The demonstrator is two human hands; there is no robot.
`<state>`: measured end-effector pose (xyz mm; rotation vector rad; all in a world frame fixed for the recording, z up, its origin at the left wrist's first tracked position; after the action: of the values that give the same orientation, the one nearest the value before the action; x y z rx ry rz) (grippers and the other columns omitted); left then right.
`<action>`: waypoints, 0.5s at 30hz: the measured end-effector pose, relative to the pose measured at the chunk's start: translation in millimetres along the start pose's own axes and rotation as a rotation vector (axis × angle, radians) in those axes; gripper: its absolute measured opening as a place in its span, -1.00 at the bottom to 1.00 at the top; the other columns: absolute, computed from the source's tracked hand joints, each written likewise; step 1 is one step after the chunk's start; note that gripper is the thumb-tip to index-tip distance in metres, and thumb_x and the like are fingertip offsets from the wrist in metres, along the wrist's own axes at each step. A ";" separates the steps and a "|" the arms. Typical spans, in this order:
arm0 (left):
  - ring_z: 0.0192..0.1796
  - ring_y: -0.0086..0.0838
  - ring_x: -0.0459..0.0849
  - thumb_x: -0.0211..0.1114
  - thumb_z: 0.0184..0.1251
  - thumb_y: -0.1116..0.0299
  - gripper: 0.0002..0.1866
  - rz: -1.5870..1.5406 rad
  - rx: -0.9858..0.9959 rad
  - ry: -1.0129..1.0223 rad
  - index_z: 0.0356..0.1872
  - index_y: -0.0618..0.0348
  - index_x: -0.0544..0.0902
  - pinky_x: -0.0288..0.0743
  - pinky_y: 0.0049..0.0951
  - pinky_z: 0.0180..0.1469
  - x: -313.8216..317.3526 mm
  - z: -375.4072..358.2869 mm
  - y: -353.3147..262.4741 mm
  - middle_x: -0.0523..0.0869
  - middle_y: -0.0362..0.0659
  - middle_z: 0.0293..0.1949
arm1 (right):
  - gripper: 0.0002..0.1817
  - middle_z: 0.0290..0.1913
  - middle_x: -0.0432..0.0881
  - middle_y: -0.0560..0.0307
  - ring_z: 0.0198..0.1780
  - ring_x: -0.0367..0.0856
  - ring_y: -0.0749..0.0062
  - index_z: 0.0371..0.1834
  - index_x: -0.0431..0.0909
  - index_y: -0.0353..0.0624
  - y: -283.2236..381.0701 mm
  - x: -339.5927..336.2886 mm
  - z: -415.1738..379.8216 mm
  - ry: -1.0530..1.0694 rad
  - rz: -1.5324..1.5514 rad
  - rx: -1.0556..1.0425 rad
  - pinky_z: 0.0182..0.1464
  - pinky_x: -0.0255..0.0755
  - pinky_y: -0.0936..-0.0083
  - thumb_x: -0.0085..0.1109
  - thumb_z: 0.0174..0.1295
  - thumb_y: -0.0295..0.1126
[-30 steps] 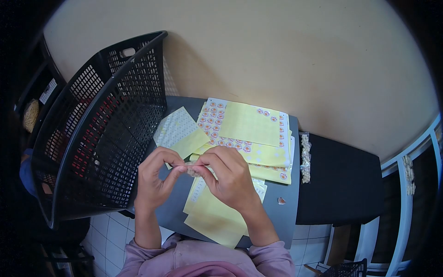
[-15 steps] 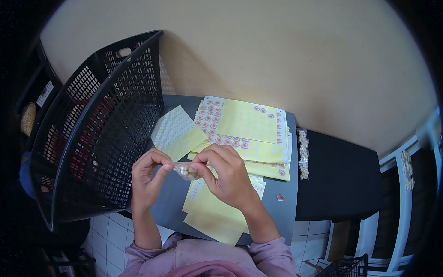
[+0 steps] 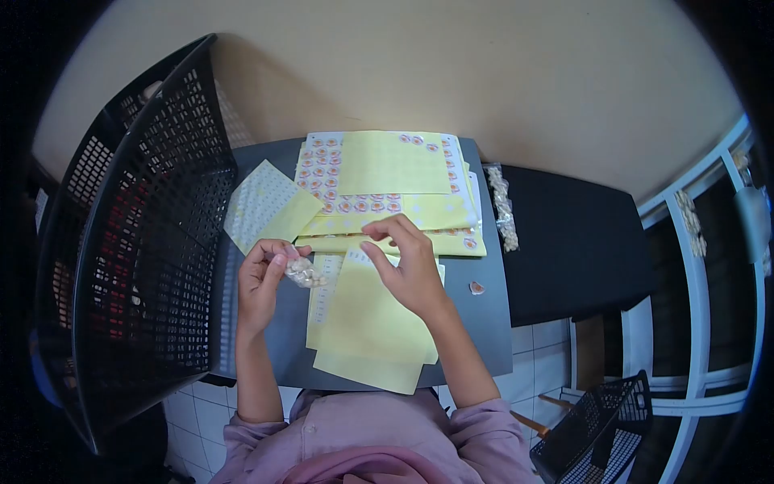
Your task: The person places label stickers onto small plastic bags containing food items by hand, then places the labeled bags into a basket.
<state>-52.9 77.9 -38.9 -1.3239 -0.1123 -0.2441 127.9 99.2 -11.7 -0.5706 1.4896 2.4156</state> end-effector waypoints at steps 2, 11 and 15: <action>-0.21 -0.48 0.59 -0.04 0.37 0.36 -0.86 -0.101 -0.149 0.023 -0.31 0.21 0.39 0.47 -0.48 -0.13 -7.2 1.5 27.1 0.53 -0.19 -0.35 | -0.81 -0.29 0.51 0.04 -0.23 0.55 0.28 -0.25 0.49 -0.27 -25.4 2.9 -17.7 -0.015 -0.075 0.013 -0.22 0.40 0.50 0.16 0.04 -0.52; -0.34 -0.58 0.48 -0.04 0.36 0.13 -0.63 0.278 -0.482 -0.036 -0.47 0.25 0.47 0.38 -0.55 -0.29 -34.4 -10.9 117.4 0.48 -0.22 -0.49 | -0.73 -0.09 0.45 0.00 -0.04 0.43 0.13 -0.16 0.46 -0.22 -62.3 21.3 -70.0 -0.060 -0.303 -0.011 0.02 0.28 0.34 0.11 0.01 -0.59; -0.33 -0.53 0.55 -0.09 0.34 0.02 -0.49 0.595 -0.425 0.111 -0.23 0.35 0.58 0.40 -0.54 -0.25 -15.0 -5.4 102.8 0.62 -0.07 -0.30 | -0.69 -0.10 0.44 -0.03 -0.08 0.43 0.12 -0.14 0.42 -0.26 -84.7 22.6 -69.6 -0.032 -0.139 0.136 -0.05 0.31 0.37 -0.06 -0.01 -0.66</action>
<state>-43.1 97.4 -140.6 -1.6959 0.4461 0.1771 155.8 75.0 -117.4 -0.5824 1.5332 2.1894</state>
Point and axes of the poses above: each hand's wrist, its own z-axis towards the middle knuckle, its own x-axis out of the palm, y = z × x, the point moved 10 cm from there along z, towards the middle knuckle
